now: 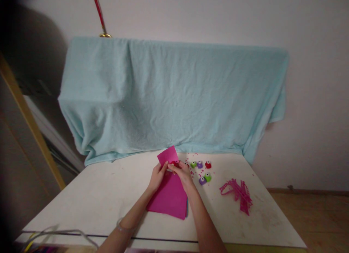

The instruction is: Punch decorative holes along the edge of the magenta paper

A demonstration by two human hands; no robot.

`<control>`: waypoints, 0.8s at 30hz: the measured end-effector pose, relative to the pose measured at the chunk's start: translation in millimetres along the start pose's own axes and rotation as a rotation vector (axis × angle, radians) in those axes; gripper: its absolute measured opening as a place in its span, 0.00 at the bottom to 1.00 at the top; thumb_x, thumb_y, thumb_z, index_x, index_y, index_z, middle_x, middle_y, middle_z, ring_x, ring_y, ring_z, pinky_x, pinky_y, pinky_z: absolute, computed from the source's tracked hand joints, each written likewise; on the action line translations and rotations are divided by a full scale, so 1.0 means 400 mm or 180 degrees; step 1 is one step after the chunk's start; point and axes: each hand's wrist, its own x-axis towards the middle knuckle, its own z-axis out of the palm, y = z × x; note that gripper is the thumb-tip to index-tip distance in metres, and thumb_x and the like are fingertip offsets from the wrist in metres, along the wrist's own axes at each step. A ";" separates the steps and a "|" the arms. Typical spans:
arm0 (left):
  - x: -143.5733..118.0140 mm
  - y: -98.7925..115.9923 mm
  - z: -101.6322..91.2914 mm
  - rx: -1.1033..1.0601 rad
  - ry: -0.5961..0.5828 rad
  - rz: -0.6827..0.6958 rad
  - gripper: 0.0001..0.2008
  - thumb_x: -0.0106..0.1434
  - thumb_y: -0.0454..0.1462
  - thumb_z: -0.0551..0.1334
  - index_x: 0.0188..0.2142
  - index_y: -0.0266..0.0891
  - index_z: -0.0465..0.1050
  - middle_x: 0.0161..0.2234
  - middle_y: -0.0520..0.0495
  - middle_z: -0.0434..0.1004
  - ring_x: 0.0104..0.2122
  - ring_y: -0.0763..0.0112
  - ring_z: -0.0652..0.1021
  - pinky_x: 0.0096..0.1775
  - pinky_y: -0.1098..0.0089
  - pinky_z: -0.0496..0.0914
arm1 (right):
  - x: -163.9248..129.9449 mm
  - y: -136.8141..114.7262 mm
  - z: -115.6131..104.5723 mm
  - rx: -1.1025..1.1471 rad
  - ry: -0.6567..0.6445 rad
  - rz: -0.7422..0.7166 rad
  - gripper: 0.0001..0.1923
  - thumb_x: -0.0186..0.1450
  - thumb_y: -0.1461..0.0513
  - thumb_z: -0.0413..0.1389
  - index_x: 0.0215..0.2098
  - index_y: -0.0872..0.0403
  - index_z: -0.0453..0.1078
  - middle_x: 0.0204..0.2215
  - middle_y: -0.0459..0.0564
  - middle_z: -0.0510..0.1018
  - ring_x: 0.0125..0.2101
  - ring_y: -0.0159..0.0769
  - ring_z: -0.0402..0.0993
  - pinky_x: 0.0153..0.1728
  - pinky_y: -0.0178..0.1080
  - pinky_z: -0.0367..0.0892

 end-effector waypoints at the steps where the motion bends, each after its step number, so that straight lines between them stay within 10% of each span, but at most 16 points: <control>1: 0.000 0.003 -0.002 -0.0014 0.0008 0.0005 0.20 0.64 0.50 0.54 0.31 0.36 0.71 0.29 0.48 0.75 0.30 0.67 0.72 0.35 0.70 0.65 | 0.000 0.000 0.000 0.0033 -0.0017 -0.0009 0.16 0.50 0.54 0.66 0.30 0.56 0.72 0.25 0.45 0.74 0.23 0.28 0.64 0.23 0.32 0.57; 24: -0.001 -0.003 0.004 -0.0161 0.0063 0.0092 0.21 0.64 0.50 0.53 0.34 0.35 0.72 0.32 0.46 0.76 0.32 0.66 0.73 0.36 0.70 0.65 | 0.008 0.018 0.003 0.0560 -0.0082 -0.0097 0.12 0.51 0.60 0.67 0.30 0.55 0.71 0.27 0.45 0.73 0.25 0.28 0.65 0.26 0.33 0.59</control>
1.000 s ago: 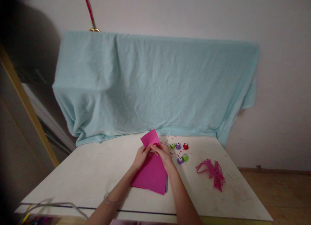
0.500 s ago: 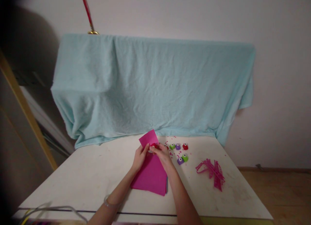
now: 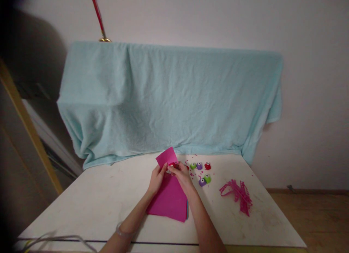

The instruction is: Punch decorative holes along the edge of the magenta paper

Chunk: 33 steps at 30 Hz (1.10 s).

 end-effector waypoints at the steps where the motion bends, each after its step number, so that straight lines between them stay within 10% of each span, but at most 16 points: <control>1: 0.000 0.000 0.001 0.0004 -0.0011 0.0009 0.20 0.64 0.50 0.54 0.33 0.35 0.72 0.31 0.46 0.76 0.31 0.66 0.72 0.35 0.70 0.64 | 0.000 -0.001 0.002 0.0014 -0.0020 -0.0008 0.12 0.51 0.60 0.67 0.29 0.55 0.70 0.26 0.44 0.73 0.24 0.28 0.64 0.25 0.33 0.58; 33: 0.013 -0.041 -0.009 -0.0118 0.0452 -0.0402 0.24 0.61 0.53 0.56 0.23 0.35 0.69 0.19 0.51 0.68 0.20 0.73 0.67 0.25 0.73 0.59 | -0.007 -0.015 0.004 0.0070 -0.0045 0.0065 0.12 0.54 0.60 0.65 0.35 0.54 0.73 0.31 0.46 0.75 0.29 0.31 0.69 0.32 0.34 0.64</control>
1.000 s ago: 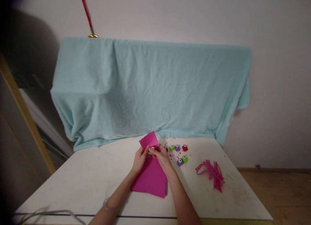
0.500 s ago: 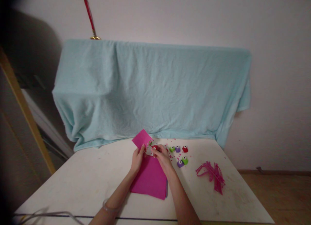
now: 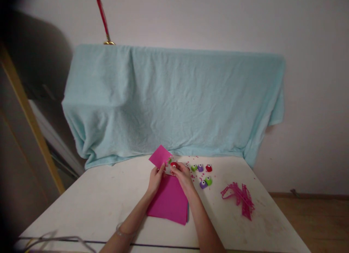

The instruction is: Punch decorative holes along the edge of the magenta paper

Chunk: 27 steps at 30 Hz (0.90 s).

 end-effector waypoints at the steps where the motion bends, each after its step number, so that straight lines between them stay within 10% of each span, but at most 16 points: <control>1: -0.001 0.002 0.000 0.0005 -0.0011 0.0005 0.23 0.61 0.53 0.56 0.23 0.34 0.68 0.18 0.51 0.68 0.20 0.73 0.67 0.25 0.73 0.59 | -0.001 -0.002 0.001 0.0002 0.0002 0.0005 0.12 0.53 0.60 0.65 0.35 0.54 0.73 0.31 0.46 0.75 0.29 0.31 0.69 0.32 0.34 0.64; 27: 0.016 0.007 -0.006 -0.0417 -0.0065 0.0054 0.21 0.58 0.51 0.60 0.29 0.33 0.71 0.17 0.53 0.68 0.17 0.75 0.67 0.22 0.74 0.60 | 0.021 0.052 -0.029 -0.0583 0.0132 -0.0267 0.20 0.49 0.58 0.68 0.38 0.56 0.73 0.35 0.52 0.78 0.35 0.41 0.73 0.39 0.45 0.68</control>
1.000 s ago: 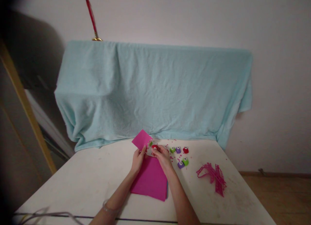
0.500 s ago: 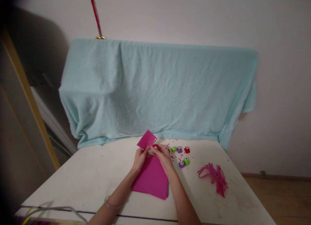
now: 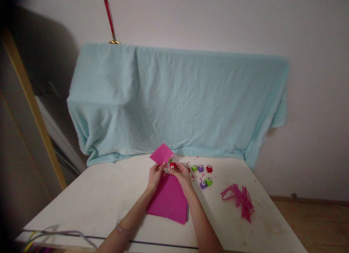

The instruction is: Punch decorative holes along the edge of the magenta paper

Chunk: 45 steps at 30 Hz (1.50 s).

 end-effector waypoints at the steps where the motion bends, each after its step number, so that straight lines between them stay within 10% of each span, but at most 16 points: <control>1: -0.001 0.000 0.000 0.0007 0.0021 -0.0025 0.21 0.58 0.52 0.59 0.28 0.33 0.71 0.16 0.53 0.68 0.17 0.74 0.67 0.23 0.74 0.60 | 0.000 0.001 -0.001 0.0005 0.0035 -0.0004 0.20 0.48 0.58 0.68 0.38 0.56 0.73 0.35 0.52 0.78 0.35 0.41 0.73 0.39 0.45 0.68; 45: -0.027 0.017 0.012 0.0218 -0.0323 0.0064 0.23 0.61 0.53 0.55 0.24 0.35 0.68 0.20 0.51 0.68 0.23 0.72 0.66 0.28 0.73 0.60 | -0.003 -0.018 0.013 0.0131 0.0160 0.0007 0.17 0.51 0.57 0.66 0.38 0.54 0.73 0.33 0.49 0.79 0.31 0.36 0.74 0.36 0.40 0.69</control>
